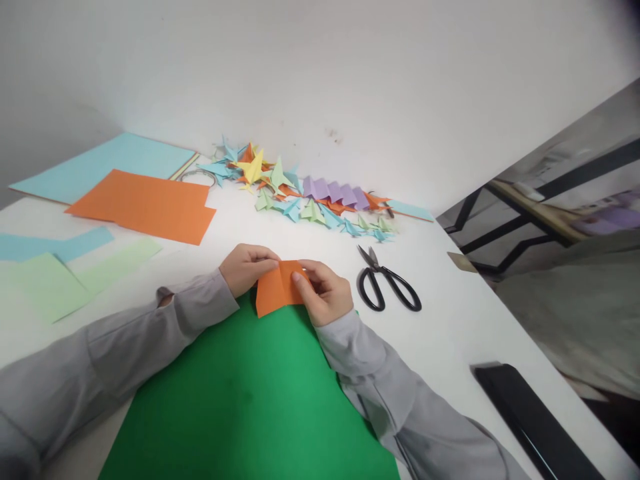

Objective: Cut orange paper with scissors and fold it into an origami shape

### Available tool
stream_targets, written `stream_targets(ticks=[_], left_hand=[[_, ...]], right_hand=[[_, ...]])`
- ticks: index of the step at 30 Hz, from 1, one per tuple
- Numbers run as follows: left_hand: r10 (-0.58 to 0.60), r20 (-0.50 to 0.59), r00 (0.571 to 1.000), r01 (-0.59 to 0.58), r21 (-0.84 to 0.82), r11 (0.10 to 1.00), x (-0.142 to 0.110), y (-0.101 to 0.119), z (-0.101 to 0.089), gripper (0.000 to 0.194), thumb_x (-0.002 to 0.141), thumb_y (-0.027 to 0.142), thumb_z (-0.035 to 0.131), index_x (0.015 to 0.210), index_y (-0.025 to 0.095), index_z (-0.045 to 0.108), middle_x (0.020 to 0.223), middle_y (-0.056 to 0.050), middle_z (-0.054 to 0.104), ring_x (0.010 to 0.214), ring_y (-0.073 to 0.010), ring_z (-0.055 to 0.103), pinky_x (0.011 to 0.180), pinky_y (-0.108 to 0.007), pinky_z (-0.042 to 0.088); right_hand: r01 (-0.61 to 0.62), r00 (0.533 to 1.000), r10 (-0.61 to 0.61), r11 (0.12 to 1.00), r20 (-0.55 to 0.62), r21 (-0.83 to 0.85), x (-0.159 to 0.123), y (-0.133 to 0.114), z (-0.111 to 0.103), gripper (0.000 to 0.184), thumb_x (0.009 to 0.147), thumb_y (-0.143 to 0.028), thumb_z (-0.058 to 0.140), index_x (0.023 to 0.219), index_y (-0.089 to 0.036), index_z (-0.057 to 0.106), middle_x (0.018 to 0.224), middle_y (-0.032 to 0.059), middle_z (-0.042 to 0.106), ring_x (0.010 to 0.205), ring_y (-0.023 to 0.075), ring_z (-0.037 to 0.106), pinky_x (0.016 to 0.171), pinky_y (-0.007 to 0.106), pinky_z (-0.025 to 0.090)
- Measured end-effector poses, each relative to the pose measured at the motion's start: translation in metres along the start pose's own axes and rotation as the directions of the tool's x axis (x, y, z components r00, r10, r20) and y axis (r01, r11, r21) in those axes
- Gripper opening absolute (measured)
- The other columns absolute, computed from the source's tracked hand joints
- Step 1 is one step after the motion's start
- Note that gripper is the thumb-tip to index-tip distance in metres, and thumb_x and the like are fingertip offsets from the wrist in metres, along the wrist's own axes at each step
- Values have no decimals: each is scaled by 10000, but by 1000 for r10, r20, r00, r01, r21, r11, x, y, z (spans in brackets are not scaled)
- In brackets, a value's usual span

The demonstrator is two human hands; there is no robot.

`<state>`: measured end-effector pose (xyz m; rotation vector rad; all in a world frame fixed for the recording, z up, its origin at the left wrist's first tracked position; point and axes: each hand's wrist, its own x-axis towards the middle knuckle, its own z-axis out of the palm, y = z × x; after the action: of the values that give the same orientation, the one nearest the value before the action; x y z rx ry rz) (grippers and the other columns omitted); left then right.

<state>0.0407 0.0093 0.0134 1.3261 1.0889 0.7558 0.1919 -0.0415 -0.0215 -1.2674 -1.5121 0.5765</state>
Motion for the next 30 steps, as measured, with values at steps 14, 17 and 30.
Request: stream_targets(ticks=[14,17,30], left_hand=[[159,-2,987,-158,107,982,1,-6,0,190,621,280,522,632,121,625,546,25,559,513,-80,451,477,-194,357],[179,-9,984,-176,127,976,0,-5,1,189,628,283,500,629,124,601,556,24,555,532,-88,462,501,-204,371],[92,-25,995,-90,75,993,2,-1,1,164,587,273,536,585,120,594,505,31,542,496,-83,458,494,-208,367]], right_hand=[[72,997,-71,993,16,-92,2,-4,-1,267,761,-294,550,992,-195,641,934,55,693,812,178,646,731,291,519],[38,999,-35,995,38,-95,2,-3,-1,299,774,-306,535,1027,-181,633,920,64,697,769,175,647,693,293,525],[135,989,-131,989,68,-62,2,-3,-1,295,776,-198,524,1041,-229,650,1015,8,678,919,163,642,840,275,514]])
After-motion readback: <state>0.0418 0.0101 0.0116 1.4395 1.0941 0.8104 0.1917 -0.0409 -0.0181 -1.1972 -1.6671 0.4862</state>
